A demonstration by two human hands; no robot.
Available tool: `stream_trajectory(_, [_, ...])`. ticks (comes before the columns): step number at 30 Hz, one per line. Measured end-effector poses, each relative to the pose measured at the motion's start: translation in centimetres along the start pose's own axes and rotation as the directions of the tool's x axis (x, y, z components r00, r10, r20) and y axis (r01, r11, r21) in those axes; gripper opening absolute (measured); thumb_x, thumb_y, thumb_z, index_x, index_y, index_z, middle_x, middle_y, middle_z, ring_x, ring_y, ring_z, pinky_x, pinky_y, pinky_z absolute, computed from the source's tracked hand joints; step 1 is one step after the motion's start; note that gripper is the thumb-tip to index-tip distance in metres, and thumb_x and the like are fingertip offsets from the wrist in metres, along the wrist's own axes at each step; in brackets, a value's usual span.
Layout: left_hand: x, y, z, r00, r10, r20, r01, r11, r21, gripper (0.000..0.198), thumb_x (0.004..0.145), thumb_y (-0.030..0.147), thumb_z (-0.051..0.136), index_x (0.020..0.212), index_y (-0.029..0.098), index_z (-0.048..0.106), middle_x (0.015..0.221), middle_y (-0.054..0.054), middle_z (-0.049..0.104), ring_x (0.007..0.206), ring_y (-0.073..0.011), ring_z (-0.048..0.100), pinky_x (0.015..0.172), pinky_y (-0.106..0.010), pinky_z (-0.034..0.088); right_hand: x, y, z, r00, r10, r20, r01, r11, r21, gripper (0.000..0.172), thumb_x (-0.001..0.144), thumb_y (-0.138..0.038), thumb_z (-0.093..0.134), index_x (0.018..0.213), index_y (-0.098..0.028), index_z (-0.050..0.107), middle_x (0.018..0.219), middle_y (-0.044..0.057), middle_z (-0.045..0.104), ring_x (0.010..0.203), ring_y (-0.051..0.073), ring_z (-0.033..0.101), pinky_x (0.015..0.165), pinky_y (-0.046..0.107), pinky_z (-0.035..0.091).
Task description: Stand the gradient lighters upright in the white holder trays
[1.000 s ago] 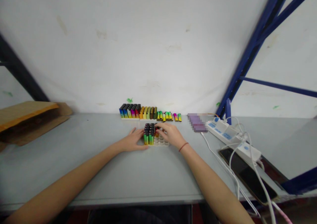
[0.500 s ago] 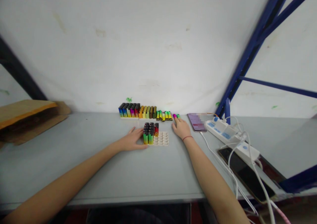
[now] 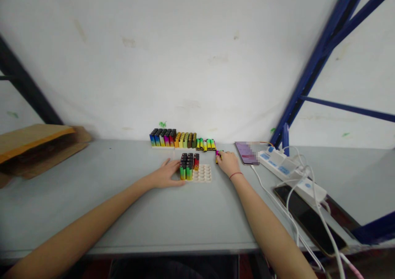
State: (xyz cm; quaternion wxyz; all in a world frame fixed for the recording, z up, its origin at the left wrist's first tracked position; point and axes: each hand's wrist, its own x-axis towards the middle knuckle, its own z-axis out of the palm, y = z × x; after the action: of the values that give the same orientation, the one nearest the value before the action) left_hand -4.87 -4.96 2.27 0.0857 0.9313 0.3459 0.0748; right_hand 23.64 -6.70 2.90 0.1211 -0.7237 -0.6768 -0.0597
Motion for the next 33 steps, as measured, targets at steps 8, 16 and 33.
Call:
stream_trajectory(8, [0.0,-0.3,0.3,1.000,0.009,-0.008,-0.009,1.000,0.000,0.083,0.078,0.069,0.050,0.137,0.012,0.036,0.140,-0.019,0.040,0.131,-0.0334,0.035,0.111,-0.056,0.008,0.1,-2.0,0.9,0.998,-0.018,-0.067,0.039,0.942,0.333,0.031,0.085,-0.030,0.053,0.107,-0.014,0.067,0.104,0.011,0.069,0.095,0.021,0.062,0.079,0.025,0.042])
stream_trajectory(16, [0.1,-0.1,0.1,1.000,0.002,-0.005,-0.002,1.000,0.007,0.083,0.078,0.069,0.050,0.137,0.012,0.035,0.140,-0.019,0.040,0.131,-0.0329,0.035,0.110,-0.057,0.009,0.8,-1.1,2.0,0.997,0.041,-0.060,-0.010,0.899,0.439,0.023,0.082,-0.017,0.046,0.083,-0.012,0.068,0.081,0.012,0.069,0.078,0.021,0.062,0.072,0.028,0.042])
stream_trajectory(33, [0.1,-0.2,0.1,1.000,0.012,0.001,-0.012,1.000,0.009,0.082,0.079,0.068,0.049,0.137,0.011,0.036,0.139,-0.019,0.042,0.130,-0.0328,0.035,0.110,-0.057,0.009,0.5,-1.6,0.7,0.943,0.331,-0.018,0.027,-0.023,0.999,0.050,0.064,-0.053,0.065,0.095,-0.024,0.040,0.075,-0.003,0.060,0.057,0.012,0.056,0.053,0.025,0.045])
